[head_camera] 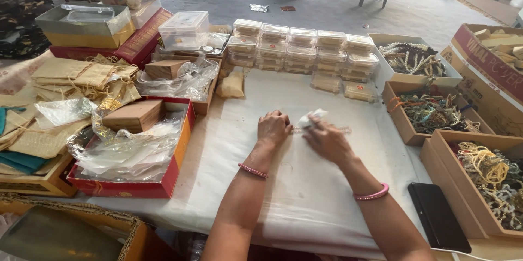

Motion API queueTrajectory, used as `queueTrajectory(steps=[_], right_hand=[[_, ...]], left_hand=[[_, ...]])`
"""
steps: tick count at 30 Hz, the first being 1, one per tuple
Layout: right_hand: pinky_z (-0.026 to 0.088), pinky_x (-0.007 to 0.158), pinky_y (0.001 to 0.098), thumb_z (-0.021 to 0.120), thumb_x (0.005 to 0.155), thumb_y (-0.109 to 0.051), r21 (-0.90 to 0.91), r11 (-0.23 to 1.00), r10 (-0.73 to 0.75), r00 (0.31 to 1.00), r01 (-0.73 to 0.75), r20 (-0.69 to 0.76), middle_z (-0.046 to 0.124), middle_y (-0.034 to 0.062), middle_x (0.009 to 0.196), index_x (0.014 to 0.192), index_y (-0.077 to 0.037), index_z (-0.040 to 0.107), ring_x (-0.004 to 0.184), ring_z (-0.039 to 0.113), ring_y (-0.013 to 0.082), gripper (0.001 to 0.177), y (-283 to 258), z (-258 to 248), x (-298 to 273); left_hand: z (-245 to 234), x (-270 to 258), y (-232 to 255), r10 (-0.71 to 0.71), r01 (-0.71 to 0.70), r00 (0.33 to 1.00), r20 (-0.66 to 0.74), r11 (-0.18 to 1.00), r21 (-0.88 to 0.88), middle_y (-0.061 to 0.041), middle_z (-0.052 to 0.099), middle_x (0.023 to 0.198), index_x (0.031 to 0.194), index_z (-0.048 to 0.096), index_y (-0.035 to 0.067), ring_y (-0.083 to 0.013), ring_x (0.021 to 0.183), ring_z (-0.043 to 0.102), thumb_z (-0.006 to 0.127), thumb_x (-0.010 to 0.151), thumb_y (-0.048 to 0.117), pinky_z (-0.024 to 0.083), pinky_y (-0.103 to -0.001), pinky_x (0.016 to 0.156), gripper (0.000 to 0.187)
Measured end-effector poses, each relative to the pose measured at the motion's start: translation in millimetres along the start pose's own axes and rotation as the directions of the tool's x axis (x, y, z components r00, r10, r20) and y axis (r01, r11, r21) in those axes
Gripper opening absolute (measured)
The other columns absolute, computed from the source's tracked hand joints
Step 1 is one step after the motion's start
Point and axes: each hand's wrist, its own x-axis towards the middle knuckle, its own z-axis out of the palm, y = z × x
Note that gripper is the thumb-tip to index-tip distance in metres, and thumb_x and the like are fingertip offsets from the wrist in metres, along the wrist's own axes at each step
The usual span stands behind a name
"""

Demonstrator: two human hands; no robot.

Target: Sort, clean, and pack small jewelry items into small plastic bags and boxes.

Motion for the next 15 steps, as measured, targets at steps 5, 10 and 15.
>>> queueTrajectory(steps=[5,10,15], right_hand=[[0.052,0.102,0.0424,0.068,0.093,-0.035,0.149,0.985,-0.104,0.987,0.085,0.124,0.067,0.0118,0.136,0.108,-0.011,0.079,0.117,0.067,0.0328,0.03,14,4,-6],[0.053,0.101,0.0425,0.064,0.095,-0.032,-0.007,0.984,0.18,0.974,-0.181,0.137,0.068,0.0099,0.134,0.11,-0.01,0.079,0.12,0.066,0.0323,0.03,53,-2,-15],[0.055,0.1,0.0431,0.065,0.097,-0.036,-0.227,0.886,0.43,0.9,-0.405,0.071,0.068,0.0143,0.134,0.113,-0.011,0.078,0.118,0.067,0.0306,0.033,74,9,-23]], left_hand=[[-3,3,-1,-0.074,0.073,0.997,0.024,0.996,0.049,-0.001,0.07,0.106,0.091,0.079,0.021,-0.0208,0.11,0.065,0.08,0.082,0.036,0.05,-0.042,0.094,0.017],[0,5,-3,-0.11,0.106,0.993,0.053,0.992,0.069,-0.001,0.071,0.107,0.093,0.079,0.022,-0.0197,0.109,0.066,0.079,0.084,0.033,0.05,-0.041,0.095,0.014],[8,6,-9,-0.077,0.076,0.997,0.026,0.996,0.052,-0.001,0.072,0.108,0.096,0.078,0.02,-0.0199,0.11,0.066,0.079,0.085,0.032,0.049,-0.042,0.097,0.016]])
